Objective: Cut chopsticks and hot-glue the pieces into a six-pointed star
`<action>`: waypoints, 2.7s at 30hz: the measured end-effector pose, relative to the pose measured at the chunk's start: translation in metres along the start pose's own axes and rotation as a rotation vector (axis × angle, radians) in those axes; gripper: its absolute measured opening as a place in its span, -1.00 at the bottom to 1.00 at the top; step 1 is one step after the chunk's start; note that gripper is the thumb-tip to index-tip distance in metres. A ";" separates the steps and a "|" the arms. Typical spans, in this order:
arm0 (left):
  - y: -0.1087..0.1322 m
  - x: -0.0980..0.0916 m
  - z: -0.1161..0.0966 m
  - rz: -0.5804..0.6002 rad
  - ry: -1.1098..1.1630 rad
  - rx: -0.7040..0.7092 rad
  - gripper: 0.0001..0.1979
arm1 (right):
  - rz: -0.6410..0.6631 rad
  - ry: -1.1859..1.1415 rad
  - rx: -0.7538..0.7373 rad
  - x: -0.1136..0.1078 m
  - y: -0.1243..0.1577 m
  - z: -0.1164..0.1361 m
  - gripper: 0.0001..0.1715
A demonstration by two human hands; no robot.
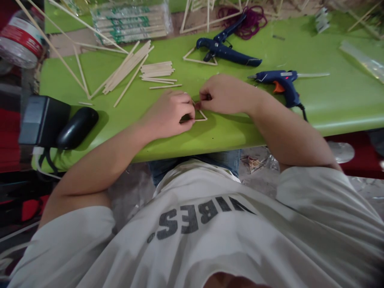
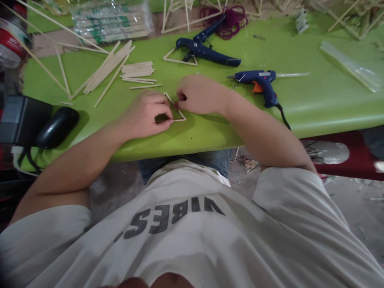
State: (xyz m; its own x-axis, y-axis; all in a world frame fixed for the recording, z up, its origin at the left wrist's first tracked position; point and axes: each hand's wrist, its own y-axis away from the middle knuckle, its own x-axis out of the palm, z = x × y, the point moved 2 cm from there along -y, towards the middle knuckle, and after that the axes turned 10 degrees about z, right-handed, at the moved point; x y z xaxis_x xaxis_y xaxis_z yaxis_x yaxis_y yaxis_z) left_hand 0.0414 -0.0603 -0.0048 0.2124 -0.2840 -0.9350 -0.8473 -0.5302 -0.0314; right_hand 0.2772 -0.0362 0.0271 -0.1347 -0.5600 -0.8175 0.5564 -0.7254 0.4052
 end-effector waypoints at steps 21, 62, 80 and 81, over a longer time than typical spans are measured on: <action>-0.002 0.002 0.002 -0.008 -0.020 0.004 -0.86 | 0.005 0.076 0.036 -0.001 0.006 0.018 -0.76; -0.001 0.003 0.006 -0.009 0.002 -0.020 -0.84 | -0.002 -0.055 0.011 0.000 0.006 0.021 -0.76; 0.003 -0.008 0.014 -0.074 0.074 -0.068 -0.84 | -0.028 -0.107 -0.068 0.001 0.006 0.007 -0.73; 0.004 -0.012 0.019 -0.110 0.079 -0.085 -0.81 | -0.022 -0.112 -0.062 0.001 0.007 0.006 -0.74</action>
State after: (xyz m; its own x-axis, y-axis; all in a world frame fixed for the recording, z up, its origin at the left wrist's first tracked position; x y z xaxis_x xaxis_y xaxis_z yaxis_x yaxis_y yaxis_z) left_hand 0.0265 -0.0443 -0.0007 0.3424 -0.2806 -0.8967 -0.7734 -0.6261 -0.0994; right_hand 0.2761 -0.0438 0.0317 -0.2365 -0.5877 -0.7737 0.6013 -0.7141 0.3586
